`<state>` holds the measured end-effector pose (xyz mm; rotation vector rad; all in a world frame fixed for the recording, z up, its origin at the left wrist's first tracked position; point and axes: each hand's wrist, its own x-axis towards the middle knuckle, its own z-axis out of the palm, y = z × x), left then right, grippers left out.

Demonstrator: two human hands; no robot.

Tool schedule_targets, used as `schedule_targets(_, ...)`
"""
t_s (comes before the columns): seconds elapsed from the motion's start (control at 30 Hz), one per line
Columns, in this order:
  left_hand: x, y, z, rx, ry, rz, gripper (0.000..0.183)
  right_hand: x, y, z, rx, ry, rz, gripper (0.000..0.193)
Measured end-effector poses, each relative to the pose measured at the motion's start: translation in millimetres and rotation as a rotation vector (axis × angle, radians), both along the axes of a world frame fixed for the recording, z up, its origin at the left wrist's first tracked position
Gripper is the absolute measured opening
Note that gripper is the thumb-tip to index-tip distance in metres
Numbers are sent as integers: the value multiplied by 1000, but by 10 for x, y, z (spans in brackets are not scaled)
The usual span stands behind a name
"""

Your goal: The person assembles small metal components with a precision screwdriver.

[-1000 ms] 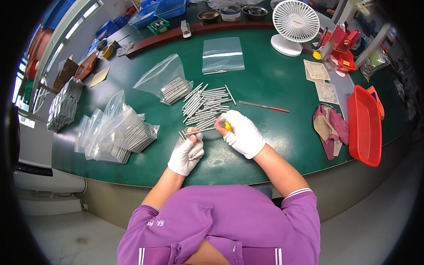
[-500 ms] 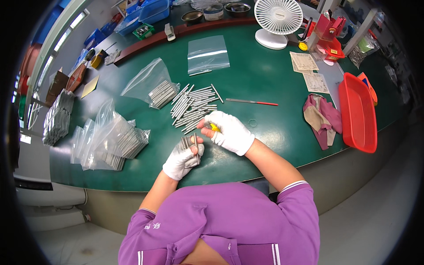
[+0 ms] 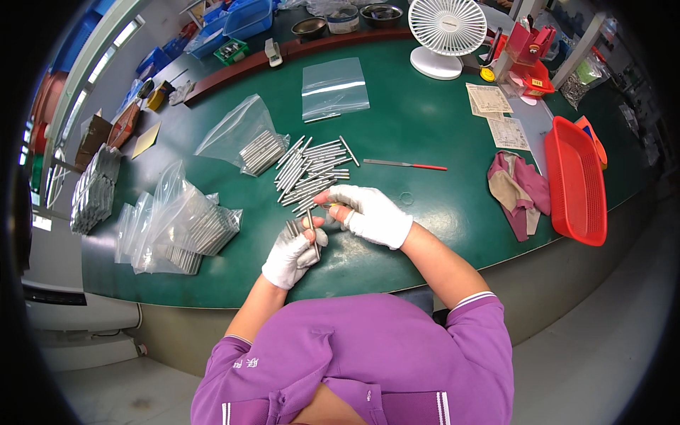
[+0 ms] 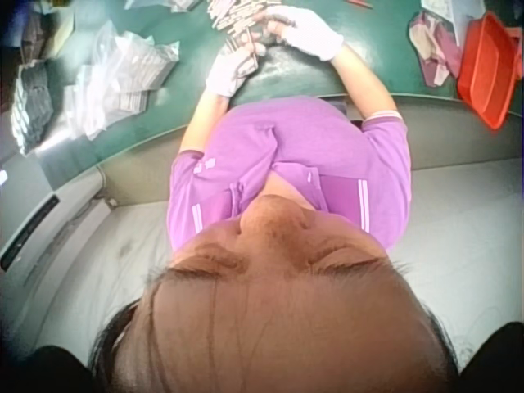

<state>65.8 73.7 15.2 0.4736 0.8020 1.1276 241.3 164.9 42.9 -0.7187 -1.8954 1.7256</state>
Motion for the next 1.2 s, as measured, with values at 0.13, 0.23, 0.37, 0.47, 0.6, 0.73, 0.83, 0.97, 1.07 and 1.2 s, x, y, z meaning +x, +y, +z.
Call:
schedule_targets(0.13, 3, 10, 8, 33, 3, -43, 31, 6, 2, 7, -150, 26, 45, 28)
schedule_targets(0.23, -6, 12, -2, 48, -11, -72, 30, 13, 3, 30, -153, 24, 80, 29)
schedule_targets(0.37, -6, 6, -24, 51, -6, -100, 30, 15, -3, 55, -190, 16, 100, 30)
schedule_targets(0.47, -10, 1, -49, 58, 9, -106, 30, 18, -7, 52, -176, 24, 99, 33)
schedule_targets(0.6, -14, 0, -18, 28, 22, -115, 31, 16, 4, 25, -179, 10, 106, 34)
schedule_targets(0.73, -13, -13, -35, 46, 33, -127, 32, 27, 7, -1, -183, 1, 113, 33)
schedule_targets(0.83, -7, 2, -31, 64, 34, -141, 32, 21, 12, -15, -189, -6, 103, 33)
schedule_targets(0.97, -7, 3, -21, 77, -40, -169, 32, 17, 20, -24, -196, 6, 112, 33)
schedule_targets(1.07, -14, 3, -27, 119, -97, -195, 33, 17, 19, -22, -238, 37, 118, 33)
schedule_targets(1.2, -37, -1, -29, 128, -149, -229, 35, 26, 25, -23, -281, 46, 135, 33)
